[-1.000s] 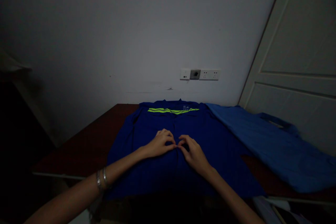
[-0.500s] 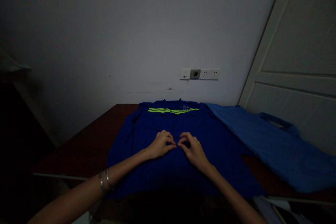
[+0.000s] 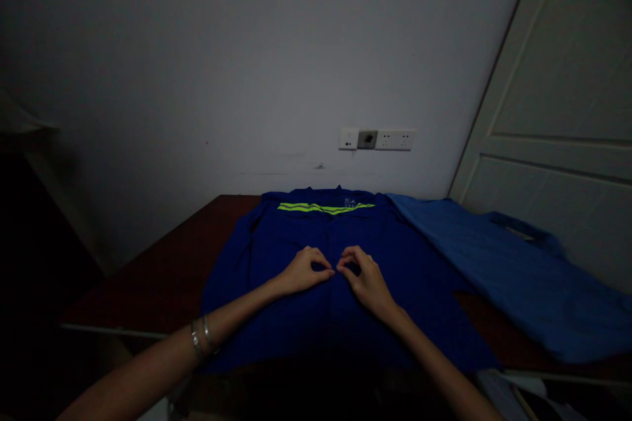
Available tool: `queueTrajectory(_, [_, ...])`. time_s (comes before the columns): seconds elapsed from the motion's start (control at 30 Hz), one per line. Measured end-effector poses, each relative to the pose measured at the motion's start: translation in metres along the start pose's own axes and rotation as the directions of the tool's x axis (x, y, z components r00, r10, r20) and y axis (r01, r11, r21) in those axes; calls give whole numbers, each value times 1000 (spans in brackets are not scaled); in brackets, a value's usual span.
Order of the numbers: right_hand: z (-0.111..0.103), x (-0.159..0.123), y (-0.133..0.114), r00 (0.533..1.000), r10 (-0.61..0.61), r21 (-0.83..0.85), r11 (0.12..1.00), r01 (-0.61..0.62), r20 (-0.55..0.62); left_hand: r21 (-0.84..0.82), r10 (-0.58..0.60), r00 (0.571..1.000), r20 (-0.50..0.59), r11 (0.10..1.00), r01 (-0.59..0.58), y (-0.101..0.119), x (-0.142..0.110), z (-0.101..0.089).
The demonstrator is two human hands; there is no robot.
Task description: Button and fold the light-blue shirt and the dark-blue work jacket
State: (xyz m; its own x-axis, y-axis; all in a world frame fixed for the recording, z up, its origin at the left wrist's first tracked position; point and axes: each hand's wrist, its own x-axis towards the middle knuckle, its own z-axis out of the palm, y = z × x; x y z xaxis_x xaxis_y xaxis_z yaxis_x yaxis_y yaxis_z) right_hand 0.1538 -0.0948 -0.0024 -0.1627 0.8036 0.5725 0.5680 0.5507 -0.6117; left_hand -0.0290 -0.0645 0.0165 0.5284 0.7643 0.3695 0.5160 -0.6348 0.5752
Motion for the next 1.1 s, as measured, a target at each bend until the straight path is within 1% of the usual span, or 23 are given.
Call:
queueTrajectory(0.1, [2, -2, 1, 999, -36, -22, 999, 36, 8, -63, 12, 999, 41, 998, -10, -5, 0, 2])
queueTrajectory(0.2, [4, -3, 3, 999, -48, -29, 998, 48, 0, -89, 21, 997, 69, 996, -15, -9, 0, 4])
queueTrajectory(0.3, [0, -1, 6, 997, -78, -28, 996, 79, 16, -97, -2, 998, 56, 995, 7, -10, 1, 7])
queueTrajectory(0.43, [-13, 7, 8, 986, -153, -34, 987, 156, 61, -99, -30, 999, 29, 995, 32, -8, 1, 7])
queueTrajectory(0.6, [-23, 11, 8, 963, -191, -144, 965, 220, 188, -67, -34, 998, 53, 997, 37, -4, 2, 5])
queueTrajectory(0.83, [-16, 15, 4, 927, -239, -226, 924, 309, 289, 15, -17, 996, 86, 1000, 16, 0, 3, 4])
queueTrajectory(0.97, [-16, 16, 0, 922, -242, -247, 914, 321, 301, 39, -21, 995, 101, 999, 17, 2, 3, 3])
queueTrajectory(1.1, [-17, 15, -1, 928, -258, -278, 902, 331, 267, 76, -58, 995, 82, 996, 52, 4, 3, 2])
